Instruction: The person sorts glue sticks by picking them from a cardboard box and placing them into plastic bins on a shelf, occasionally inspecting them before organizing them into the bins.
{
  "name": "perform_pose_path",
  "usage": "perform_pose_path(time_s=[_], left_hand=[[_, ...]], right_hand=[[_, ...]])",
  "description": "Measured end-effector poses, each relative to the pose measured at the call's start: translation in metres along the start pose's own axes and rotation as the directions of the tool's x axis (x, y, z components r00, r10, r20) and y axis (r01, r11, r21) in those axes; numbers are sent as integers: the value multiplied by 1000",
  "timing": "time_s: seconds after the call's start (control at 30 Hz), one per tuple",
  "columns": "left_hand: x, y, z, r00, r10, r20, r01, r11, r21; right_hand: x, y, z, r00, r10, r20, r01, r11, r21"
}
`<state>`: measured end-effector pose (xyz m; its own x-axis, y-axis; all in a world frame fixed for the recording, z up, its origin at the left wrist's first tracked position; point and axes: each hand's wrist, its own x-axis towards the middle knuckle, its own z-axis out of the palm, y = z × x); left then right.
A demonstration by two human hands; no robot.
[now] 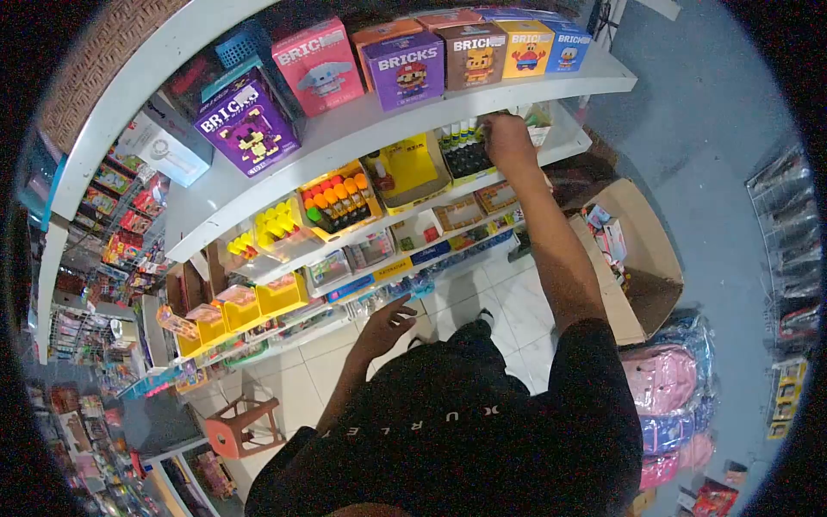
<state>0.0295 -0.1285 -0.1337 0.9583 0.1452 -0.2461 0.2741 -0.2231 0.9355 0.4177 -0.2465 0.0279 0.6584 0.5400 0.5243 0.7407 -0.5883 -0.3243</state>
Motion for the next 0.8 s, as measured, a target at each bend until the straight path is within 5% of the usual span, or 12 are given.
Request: perform_pose_path(time_s=[0.17, 0.37, 0.47, 0.7, 0.8], left_hand=[[-4, -22, -4, 997, -21, 74, 21, 1000, -9], [-24, -30, -16, 1000, -17, 18, 16, 1000, 25], [-34, -32, -17, 999, -45, 1, 45, 998, 34], [-46, -32, -21, 997, -78, -11, 78, 997, 10], [-51, -26, -20, 996, -84, -28, 85, 996, 6]], right_hand=[[7, 13, 22, 999, -9, 49, 16, 988, -153], [25, 31, 48, 987, -95, -128, 82, 991, -108], [32, 32, 54, 1000, 4, 29, 0, 991, -132], [40, 20, 52, 999, -26, 23, 31, 965, -262], [59, 65, 80, 984, 18, 179, 52, 924, -378]])
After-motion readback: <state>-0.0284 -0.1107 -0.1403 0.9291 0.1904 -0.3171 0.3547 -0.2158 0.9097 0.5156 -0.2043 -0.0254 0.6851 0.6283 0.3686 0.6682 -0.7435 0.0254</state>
